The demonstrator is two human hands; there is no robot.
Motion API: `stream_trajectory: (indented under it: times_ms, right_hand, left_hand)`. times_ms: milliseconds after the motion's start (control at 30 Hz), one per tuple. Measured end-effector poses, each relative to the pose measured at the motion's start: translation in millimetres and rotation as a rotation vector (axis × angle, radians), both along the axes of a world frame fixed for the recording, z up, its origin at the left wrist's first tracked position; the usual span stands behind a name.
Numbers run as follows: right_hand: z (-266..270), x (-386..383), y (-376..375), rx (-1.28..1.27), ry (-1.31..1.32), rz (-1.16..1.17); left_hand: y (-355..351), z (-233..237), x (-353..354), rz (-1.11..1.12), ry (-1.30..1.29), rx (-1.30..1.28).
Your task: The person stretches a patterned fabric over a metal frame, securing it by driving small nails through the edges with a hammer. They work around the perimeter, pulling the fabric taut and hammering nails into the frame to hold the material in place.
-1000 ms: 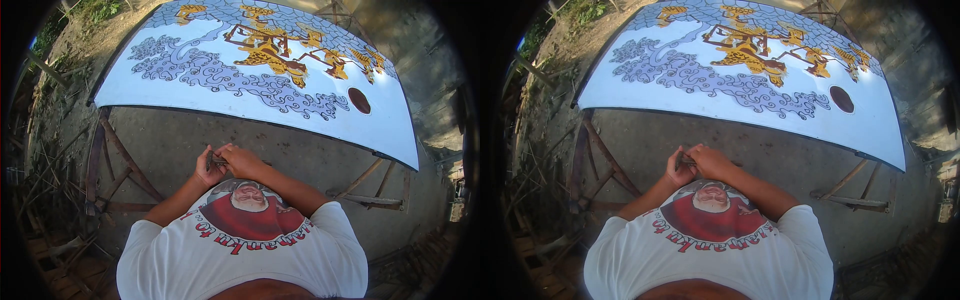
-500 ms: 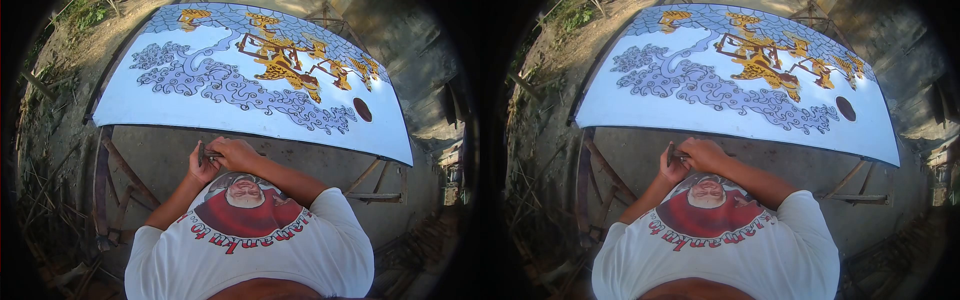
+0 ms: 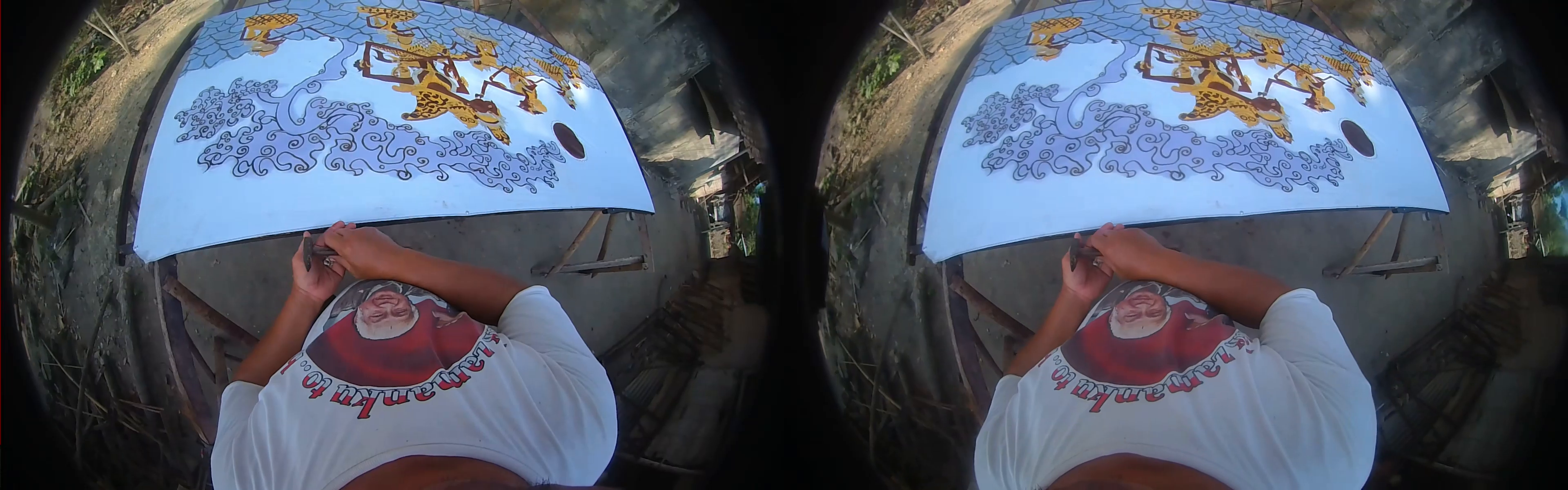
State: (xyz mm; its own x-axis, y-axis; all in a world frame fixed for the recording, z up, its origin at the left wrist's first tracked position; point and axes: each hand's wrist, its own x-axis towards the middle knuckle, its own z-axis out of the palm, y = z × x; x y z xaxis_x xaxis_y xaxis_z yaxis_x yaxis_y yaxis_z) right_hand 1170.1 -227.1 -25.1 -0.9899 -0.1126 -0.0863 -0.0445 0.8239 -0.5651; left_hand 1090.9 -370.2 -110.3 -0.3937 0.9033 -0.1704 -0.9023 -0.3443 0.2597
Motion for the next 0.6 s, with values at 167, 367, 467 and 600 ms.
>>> stream_trajectory:
  times_ms: [167, 367, 467, 600]
  right_hand:
    - [-7.8, -13.6, 2.8, -0.069, 0.053, 0.003]
    - [-0.3, -25.9, 4.1, -0.181, 0.097, 0.095]
    - [-4.8, -29.6, 9.9, -0.257, 0.133, 0.114]
    - [-10.2, -37.4, 10.4, -0.345, 0.142, 0.022]
  left_hand:
    - [-7.6, -10.0, -5.2, 0.058, -0.164, -0.081]
    - [-13.1, -9.8, -10.0, 0.162, -0.044, -0.137]
    - [-14.5, -25.5, -10.0, 0.181, -0.104, -0.13]
    - [-12.4, 12.2, -2.3, 0.271, -0.053, -0.352]
